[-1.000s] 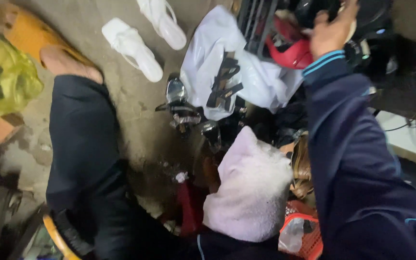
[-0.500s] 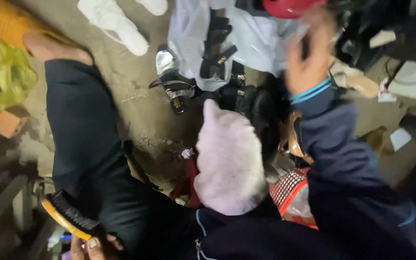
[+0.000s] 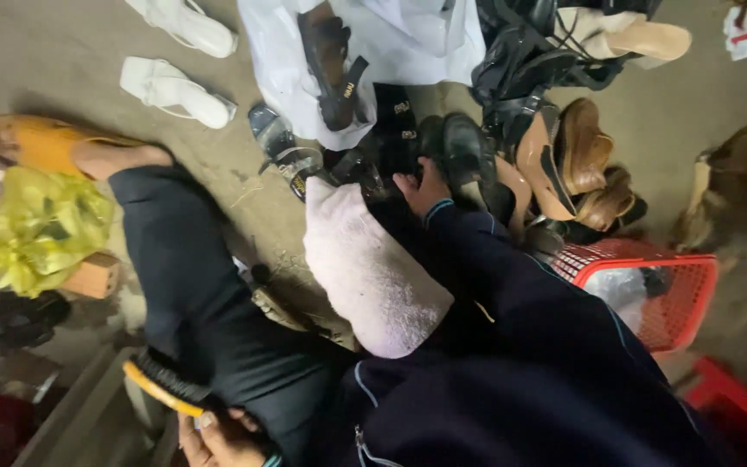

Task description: The person sits on the floor and uses a brush to clean several pairs of shoes. They handle a black sandal with embellishments and a black strappy sandal, brushing the surfaces and soles, then placing them back among other shoes on the floor.

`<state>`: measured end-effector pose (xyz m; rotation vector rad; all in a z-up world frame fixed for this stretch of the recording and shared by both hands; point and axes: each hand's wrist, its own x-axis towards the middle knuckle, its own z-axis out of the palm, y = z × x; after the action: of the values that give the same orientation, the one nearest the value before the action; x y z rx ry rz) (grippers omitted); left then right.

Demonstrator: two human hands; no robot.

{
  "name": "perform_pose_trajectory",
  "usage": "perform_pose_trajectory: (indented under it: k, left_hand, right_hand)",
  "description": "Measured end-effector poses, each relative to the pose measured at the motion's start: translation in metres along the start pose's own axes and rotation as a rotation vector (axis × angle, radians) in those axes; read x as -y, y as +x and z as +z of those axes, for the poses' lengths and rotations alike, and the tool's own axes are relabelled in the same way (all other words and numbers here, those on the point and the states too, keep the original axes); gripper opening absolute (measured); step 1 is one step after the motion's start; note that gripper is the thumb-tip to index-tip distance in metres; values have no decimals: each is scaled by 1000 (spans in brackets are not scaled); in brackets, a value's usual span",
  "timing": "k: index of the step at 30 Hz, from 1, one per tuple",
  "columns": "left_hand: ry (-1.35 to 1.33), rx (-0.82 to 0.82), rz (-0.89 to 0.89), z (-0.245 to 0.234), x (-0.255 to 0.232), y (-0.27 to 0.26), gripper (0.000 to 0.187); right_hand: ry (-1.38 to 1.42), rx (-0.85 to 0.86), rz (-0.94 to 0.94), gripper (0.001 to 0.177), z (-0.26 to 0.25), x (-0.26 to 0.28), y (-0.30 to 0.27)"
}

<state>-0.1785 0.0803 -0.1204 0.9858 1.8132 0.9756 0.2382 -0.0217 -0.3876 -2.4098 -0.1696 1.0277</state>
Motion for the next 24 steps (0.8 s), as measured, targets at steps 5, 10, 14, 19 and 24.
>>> perform_pose_trajectory:
  k: [5,10,14,19,24]
  left_hand:
    - [66,33,168,15,-18,-11,41]
    - [108,117,258,16,-18,-9,42]
    - [78,-46,129,33,-40,-23,42]
    - [88,-78,119,21,-19,-11,41]
    - [-14,16,177,26,-26,-16,37]
  right_hand:
    - [81,-51,130,81,17,26,33]
    - [-90,-289,-34,46,51,5,92]
    - [91,-160,-35,14,32,49,78]
    - [1144,238,493,72,-15,74,49]
    - [1665,364,222,17,2,6,65]
